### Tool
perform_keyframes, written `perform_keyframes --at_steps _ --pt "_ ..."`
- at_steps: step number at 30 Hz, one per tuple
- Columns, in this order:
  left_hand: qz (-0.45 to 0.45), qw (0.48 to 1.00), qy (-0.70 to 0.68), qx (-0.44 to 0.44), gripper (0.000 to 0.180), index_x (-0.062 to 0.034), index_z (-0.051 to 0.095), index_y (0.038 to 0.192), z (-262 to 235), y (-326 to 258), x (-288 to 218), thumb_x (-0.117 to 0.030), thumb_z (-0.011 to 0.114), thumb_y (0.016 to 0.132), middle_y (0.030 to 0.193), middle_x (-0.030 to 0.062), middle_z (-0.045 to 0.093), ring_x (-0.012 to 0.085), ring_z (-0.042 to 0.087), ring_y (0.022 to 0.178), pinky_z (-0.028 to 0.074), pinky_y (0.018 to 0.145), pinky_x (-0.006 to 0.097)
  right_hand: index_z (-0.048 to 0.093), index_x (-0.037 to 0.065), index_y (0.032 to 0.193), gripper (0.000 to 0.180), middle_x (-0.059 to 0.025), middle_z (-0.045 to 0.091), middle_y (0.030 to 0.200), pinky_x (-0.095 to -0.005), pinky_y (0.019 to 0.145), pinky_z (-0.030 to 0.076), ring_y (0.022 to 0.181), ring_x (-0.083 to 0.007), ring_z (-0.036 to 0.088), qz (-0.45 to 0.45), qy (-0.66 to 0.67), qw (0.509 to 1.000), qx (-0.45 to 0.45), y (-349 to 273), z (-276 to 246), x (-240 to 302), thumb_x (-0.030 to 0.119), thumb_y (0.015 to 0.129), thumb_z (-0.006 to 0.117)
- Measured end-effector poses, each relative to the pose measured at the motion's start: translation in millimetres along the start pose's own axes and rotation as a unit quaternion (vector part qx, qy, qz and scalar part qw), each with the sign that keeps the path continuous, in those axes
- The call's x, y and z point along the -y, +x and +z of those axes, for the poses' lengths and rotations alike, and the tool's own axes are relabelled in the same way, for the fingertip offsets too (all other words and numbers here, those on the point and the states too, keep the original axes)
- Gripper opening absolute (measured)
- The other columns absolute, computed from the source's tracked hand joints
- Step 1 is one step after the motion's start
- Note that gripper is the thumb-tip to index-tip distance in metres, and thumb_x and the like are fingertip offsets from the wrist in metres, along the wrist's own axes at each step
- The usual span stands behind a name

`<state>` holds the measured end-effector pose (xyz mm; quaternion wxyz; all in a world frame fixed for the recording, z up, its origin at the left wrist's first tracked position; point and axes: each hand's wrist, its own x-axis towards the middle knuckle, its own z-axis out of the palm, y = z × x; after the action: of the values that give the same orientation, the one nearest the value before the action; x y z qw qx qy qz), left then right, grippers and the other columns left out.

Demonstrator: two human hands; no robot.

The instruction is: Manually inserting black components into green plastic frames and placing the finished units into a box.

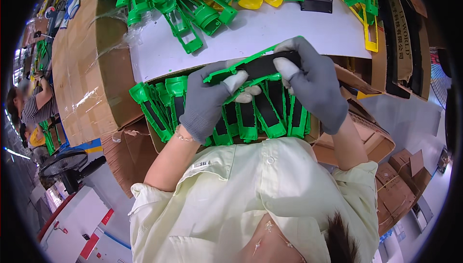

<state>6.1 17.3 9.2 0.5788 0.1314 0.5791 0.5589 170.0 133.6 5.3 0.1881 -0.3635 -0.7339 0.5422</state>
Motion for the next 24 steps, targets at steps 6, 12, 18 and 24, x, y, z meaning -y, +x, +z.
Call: perform_keyframes --at_steps 6,12,18,24 --pt "0.025 0.995 0.089 0.026 0.027 0.0077 0.059 0.111 -9 -3 -11 0.000 0.059 0.085 0.090 0.0139 0.065 0.0205 0.067 0.071 0.053 0.054 0.023 0.055 0.006 0.109 0.044 -0.0009 0.054 0.066 -0.0240 0.053 0.041 0.054 -0.0072 0.048 -0.068 -0.227 0.949 -0.205 -5 -14 0 0.024 0.074 0.074" --pt "-0.021 0.995 0.094 0.029 0.026 0.0029 0.063 0.109 -21 -9 -7 0.001 0.064 0.083 0.092 0.0084 0.064 0.0177 0.067 0.070 0.053 0.054 0.021 0.062 0.001 0.092 0.018 -0.0038 0.058 0.065 -0.0223 0.053 0.042 0.056 -0.0067 0.053 -0.079 -0.058 0.993 0.070 -6 -6 -27 0.010 0.078 0.067" --pt "-0.009 0.984 0.179 -0.009 0.018 0.0010 0.065 0.100 -26 -21 -30 0.000 0.066 0.082 0.083 0.0056 0.066 0.0119 0.065 0.064 0.052 0.049 0.020 0.061 0.000 0.085 0.015 -0.0027 0.056 0.059 -0.0218 0.050 0.038 0.053 -0.0048 0.048 -0.045 -0.090 0.995 -0.010 -18 25 -15 0.013 0.079 0.066" --pt "0.028 0.973 0.221 -0.054 0.018 0.0010 0.064 0.099 -40 -40 -40 0.001 0.066 0.081 0.082 0.0061 0.066 0.0109 0.065 0.063 0.049 0.046 0.019 0.060 0.000 0.087 0.018 -0.0027 0.057 0.066 -0.0220 0.056 0.040 0.062 -0.0062 0.051 -0.041 -0.032 0.999 -0.002 -18 49 -2 0.015 0.079 0.067"
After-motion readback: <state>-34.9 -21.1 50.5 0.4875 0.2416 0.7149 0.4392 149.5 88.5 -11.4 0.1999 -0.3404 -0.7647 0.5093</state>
